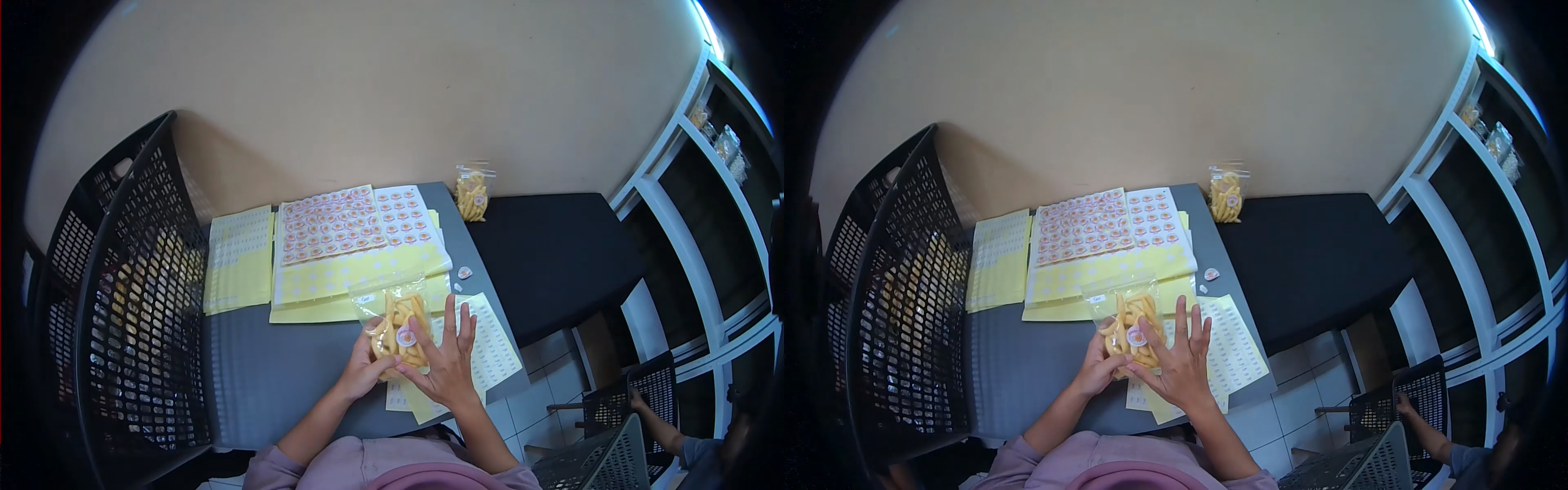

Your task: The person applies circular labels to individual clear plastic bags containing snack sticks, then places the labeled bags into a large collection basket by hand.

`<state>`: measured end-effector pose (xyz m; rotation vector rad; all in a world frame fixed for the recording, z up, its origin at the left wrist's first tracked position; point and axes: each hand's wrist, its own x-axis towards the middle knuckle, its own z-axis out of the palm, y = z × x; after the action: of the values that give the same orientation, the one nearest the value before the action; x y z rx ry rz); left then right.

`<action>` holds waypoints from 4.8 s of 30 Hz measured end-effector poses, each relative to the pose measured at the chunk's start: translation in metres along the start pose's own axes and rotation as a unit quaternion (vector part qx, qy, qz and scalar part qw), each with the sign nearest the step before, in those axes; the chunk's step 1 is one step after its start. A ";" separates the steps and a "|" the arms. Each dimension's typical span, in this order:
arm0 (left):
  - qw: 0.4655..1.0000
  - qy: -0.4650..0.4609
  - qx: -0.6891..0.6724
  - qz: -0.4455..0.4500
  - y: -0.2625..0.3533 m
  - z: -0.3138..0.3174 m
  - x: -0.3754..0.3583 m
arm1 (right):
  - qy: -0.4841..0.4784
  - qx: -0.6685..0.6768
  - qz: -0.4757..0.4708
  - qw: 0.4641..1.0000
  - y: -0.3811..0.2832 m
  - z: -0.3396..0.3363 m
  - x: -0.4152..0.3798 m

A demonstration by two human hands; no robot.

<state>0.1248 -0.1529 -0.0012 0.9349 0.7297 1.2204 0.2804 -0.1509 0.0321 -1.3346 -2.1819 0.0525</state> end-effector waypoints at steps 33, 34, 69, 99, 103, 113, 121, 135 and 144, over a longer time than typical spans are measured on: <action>0.960 0.140 0.183 0.161 -0.005 -0.001 0.020 | 0.112 0.555 0.242 0.788 0.290 0.046 0.162; 0.966 0.112 0.184 0.142 -0.008 -0.005 0.019 | 0.081 0.563 0.264 0.779 0.304 0.056 0.168; 0.957 0.021 0.278 0.080 -0.024 -0.026 0.017 | 0.151 0.589 0.303 0.734 0.335 0.011 0.122; 0.880 -0.089 0.456 0.104 -0.015 -0.009 0.020 | 0.873 0.301 0.250 0.291 0.132 -0.174 -0.295; 0.883 -0.083 0.451 0.099 -0.015 -0.009 0.018 | 0.857 0.345 0.268 0.273 0.131 -0.151 -0.330; 0.886 -0.080 0.448 0.094 -0.013 -0.009 0.016 | 0.899 0.359 0.168 0.186 0.138 -0.140 -0.387; 0.881 -0.076 0.458 0.090 -0.009 -0.002 0.016 | 0.881 0.340 0.261 0.202 0.119 -0.166 -0.351; 0.887 -0.043 0.402 0.222 -0.002 0.000 0.010 | 0.486 0.395 0.330 0.706 0.055 -0.044 -0.078; 0.854 0.201 0.433 0.204 0.033 -0.014 -0.097 | -0.037 0.435 -0.106 0.893 -0.082 0.021 0.010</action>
<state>0.0769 -0.2426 0.0202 1.6581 1.5502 1.4981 0.2005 -0.1787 0.0451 -0.5804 -1.9445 0.8945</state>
